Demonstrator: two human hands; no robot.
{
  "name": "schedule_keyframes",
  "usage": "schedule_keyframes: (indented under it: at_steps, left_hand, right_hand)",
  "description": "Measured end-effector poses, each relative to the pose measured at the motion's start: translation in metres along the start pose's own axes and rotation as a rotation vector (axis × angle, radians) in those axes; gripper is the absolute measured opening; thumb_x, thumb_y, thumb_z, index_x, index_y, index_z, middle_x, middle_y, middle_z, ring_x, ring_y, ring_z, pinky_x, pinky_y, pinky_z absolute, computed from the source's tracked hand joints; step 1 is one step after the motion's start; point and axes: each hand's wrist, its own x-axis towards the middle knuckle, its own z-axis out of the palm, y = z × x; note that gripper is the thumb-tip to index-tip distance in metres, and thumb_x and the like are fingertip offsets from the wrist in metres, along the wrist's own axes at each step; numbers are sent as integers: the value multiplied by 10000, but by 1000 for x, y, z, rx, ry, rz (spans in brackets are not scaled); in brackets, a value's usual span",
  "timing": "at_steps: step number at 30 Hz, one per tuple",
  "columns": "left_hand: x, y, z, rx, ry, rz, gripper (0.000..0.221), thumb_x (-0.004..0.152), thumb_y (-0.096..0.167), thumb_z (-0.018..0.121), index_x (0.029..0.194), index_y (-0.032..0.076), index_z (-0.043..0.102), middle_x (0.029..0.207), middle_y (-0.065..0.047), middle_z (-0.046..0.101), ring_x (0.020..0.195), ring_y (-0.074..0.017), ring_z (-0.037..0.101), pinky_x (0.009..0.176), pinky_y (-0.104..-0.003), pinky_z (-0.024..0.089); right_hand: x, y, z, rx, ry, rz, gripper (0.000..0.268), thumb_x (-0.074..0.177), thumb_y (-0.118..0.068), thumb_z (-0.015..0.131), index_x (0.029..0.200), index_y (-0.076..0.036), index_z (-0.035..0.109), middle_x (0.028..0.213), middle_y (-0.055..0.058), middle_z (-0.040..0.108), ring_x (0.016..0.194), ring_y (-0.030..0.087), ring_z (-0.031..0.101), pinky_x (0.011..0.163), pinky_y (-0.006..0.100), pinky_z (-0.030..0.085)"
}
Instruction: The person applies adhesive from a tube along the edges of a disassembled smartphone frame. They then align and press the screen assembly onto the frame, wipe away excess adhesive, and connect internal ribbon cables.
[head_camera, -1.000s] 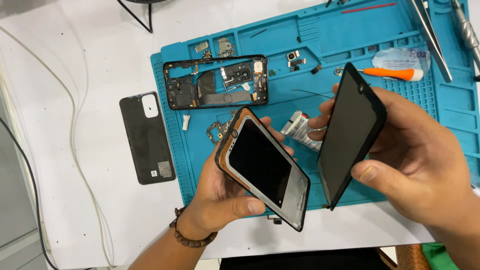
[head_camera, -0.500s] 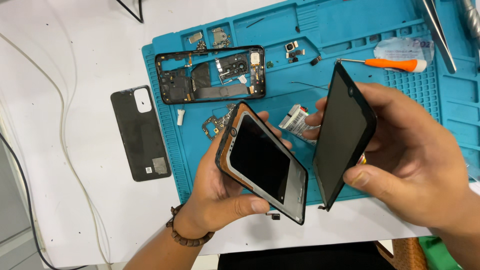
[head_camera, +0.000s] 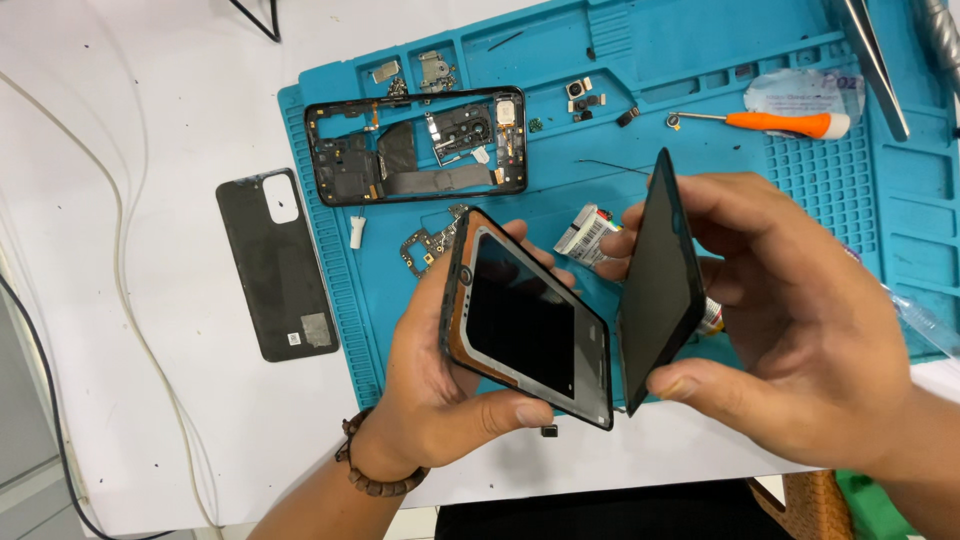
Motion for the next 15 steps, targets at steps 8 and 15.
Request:
schedule_keyframes:
  at_steps: [8, 15]
  left_hand:
    - [-1, -4, 1, 9, -28, 52, 900, 816, 226, 769, 1476, -4, 201, 1423, -156, 408, 1293, -322, 513, 1105, -519, 508]
    - [3, 3, 3, 11, -37, 29, 861, 808, 280, 766, 1431, -44, 268, 1291, -153, 486, 1241, -304, 543, 1086, -475, 505]
  right_hand:
    - [-1, 1, 2, -45, -38, -90, 860, 625, -319, 685, 1332, 49, 360, 1184, 169, 529, 1052, 269, 694, 841, 314, 656]
    - [-1, 0, -1, -19, -34, -86, 864, 621, -250, 695, 1348, 49, 336, 1194, 189, 522, 1066, 301, 691, 897, 361, 661]
